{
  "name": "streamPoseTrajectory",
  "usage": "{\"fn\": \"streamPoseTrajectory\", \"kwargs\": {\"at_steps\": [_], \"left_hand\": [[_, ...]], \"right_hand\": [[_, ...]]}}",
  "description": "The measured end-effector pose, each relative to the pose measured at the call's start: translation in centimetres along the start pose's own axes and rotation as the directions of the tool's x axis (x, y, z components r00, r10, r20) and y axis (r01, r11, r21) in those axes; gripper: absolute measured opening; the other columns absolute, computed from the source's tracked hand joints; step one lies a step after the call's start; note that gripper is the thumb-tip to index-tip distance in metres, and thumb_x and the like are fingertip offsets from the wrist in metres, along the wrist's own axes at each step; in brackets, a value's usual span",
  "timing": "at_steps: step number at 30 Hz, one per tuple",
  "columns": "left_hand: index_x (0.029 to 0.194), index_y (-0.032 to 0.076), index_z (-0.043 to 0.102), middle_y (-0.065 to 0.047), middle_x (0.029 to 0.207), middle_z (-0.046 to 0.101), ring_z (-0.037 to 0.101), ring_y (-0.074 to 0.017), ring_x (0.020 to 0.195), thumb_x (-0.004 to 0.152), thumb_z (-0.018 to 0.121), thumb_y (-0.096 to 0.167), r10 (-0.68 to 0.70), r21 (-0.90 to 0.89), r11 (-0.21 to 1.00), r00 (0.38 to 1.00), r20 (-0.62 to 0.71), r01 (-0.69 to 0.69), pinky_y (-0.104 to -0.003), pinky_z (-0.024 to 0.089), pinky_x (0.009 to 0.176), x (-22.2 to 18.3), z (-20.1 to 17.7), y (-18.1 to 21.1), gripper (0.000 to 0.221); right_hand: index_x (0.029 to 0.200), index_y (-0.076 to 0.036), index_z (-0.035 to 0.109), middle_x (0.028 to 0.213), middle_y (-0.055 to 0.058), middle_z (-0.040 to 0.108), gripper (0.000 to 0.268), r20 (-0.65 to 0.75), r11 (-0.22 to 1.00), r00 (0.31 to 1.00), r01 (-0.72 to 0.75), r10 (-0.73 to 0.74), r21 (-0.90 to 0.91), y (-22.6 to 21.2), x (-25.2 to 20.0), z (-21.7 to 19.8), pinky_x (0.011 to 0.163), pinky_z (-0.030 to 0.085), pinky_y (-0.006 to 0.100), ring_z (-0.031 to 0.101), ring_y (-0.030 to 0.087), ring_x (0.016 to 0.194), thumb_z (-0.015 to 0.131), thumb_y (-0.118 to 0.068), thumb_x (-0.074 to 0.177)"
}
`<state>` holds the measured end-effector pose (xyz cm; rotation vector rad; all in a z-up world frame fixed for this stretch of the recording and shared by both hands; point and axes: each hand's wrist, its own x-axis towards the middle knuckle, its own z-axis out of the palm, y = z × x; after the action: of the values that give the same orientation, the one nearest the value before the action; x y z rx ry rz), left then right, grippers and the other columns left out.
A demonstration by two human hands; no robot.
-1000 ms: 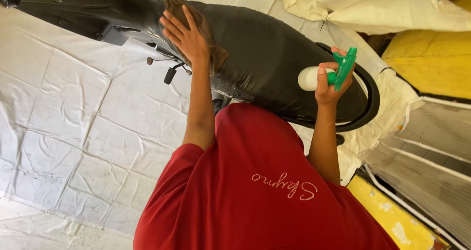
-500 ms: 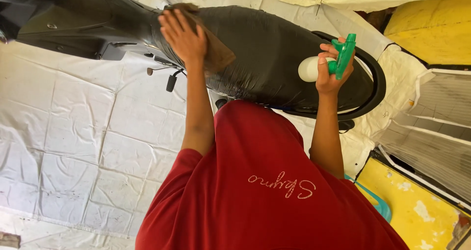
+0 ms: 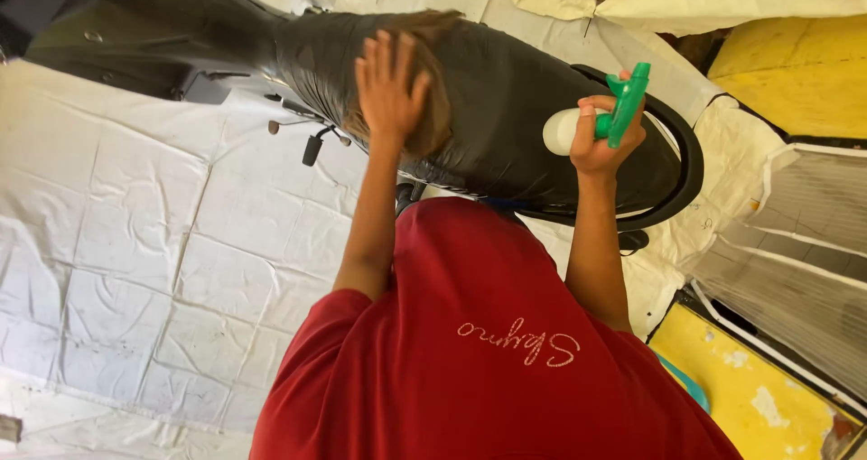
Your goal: The person sprays a cleaning solution onto a black motorcycle seat using a spray bottle and wipes the surface with a brown cloth. The person repeatedly sprays and wipes different sections of the seat to clean it.
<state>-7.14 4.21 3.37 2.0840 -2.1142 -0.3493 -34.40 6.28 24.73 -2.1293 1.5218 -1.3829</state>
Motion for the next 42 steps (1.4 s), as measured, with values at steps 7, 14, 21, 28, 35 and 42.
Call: {"fn": "streamPoseTrajectory", "kwargs": {"at_steps": [7,14,21,28,35,42], "left_hand": [[0.166,0.017,0.024,-0.014,0.169,0.012,0.006,-0.0388,0.155,0.113,0.039,0.060,-0.297,-0.021,0.955,0.948,-0.119,0.296,-0.056,0.008,0.127,1.3,0.1,5.9,0.070],[0.157,0.048,0.038,-0.003,0.167,0.031,0.024,-0.0341,0.155,0.105,0.037,0.064,0.033,-0.204,0.977,0.986,-0.166,-0.067,-0.058,0.021,0.123,-6.9,0.0,14.7,0.055],[0.166,0.029,0.029,0.000,0.170,0.017,0.016,-0.0296,0.157,0.110,0.047,0.054,-0.416,-0.061,0.909,0.886,-0.205,0.413,-0.049,0.016,0.127,-0.4,1.9,9.4,0.063],[0.165,0.032,0.035,-0.008,0.170,0.014,0.005,-0.0378,0.155,0.110,0.038,0.056,-0.077,-0.137,0.989,0.988,-0.130,0.059,-0.062,0.006,0.123,-2.6,1.4,13.5,0.060],[0.162,0.031,0.042,-0.003,0.168,0.018,0.012,-0.0333,0.154,0.107,0.046,0.064,-0.099,-0.073,0.993,0.981,-0.166,0.088,-0.056,0.017,0.123,-0.9,1.7,7.6,0.065],[0.162,0.024,0.041,-0.014,0.166,0.020,0.006,-0.0419,0.152,0.108,0.040,0.056,-0.276,-0.072,0.961,0.939,-0.204,0.267,-0.060,0.006,0.123,2.6,1.3,8.3,0.063]], "right_hand": [[0.094,0.008,0.068,0.104,0.024,0.072,0.016,0.109,0.983,0.978,0.174,-0.179,0.057,3.6,1.7,-4.2,0.085,0.056,0.045,0.068,0.042,0.087,0.059,0.000,0.084],[0.095,-0.007,0.072,0.074,0.001,0.074,0.015,0.216,0.948,0.965,0.075,-0.146,0.309,5.1,4.0,-7.4,0.073,0.057,0.034,0.074,0.023,0.067,0.072,-0.015,0.083],[0.119,0.007,0.060,0.095,0.016,0.073,0.036,0.276,0.919,0.939,0.088,-0.205,0.385,7.9,2.9,-7.3,0.089,0.055,0.041,0.068,0.035,0.088,0.062,-0.003,0.085],[0.124,0.009,0.058,0.099,0.017,0.072,0.043,0.259,0.925,0.946,0.092,-0.198,0.370,7.6,2.6,-7.5,0.086,0.056,0.040,0.069,0.035,0.084,0.062,-0.010,0.086],[0.138,0.008,0.050,0.084,0.010,0.070,0.048,0.270,0.958,0.953,0.057,-0.136,0.282,6.4,2.3,-7.2,0.078,0.054,0.035,0.064,0.028,0.069,0.062,-0.008,0.094],[0.140,0.008,0.050,0.081,0.012,0.071,0.051,0.175,0.968,0.979,0.065,-0.109,0.242,6.3,2.0,-5.7,0.099,0.054,0.041,0.072,0.037,0.097,0.060,-0.007,0.092]]}}
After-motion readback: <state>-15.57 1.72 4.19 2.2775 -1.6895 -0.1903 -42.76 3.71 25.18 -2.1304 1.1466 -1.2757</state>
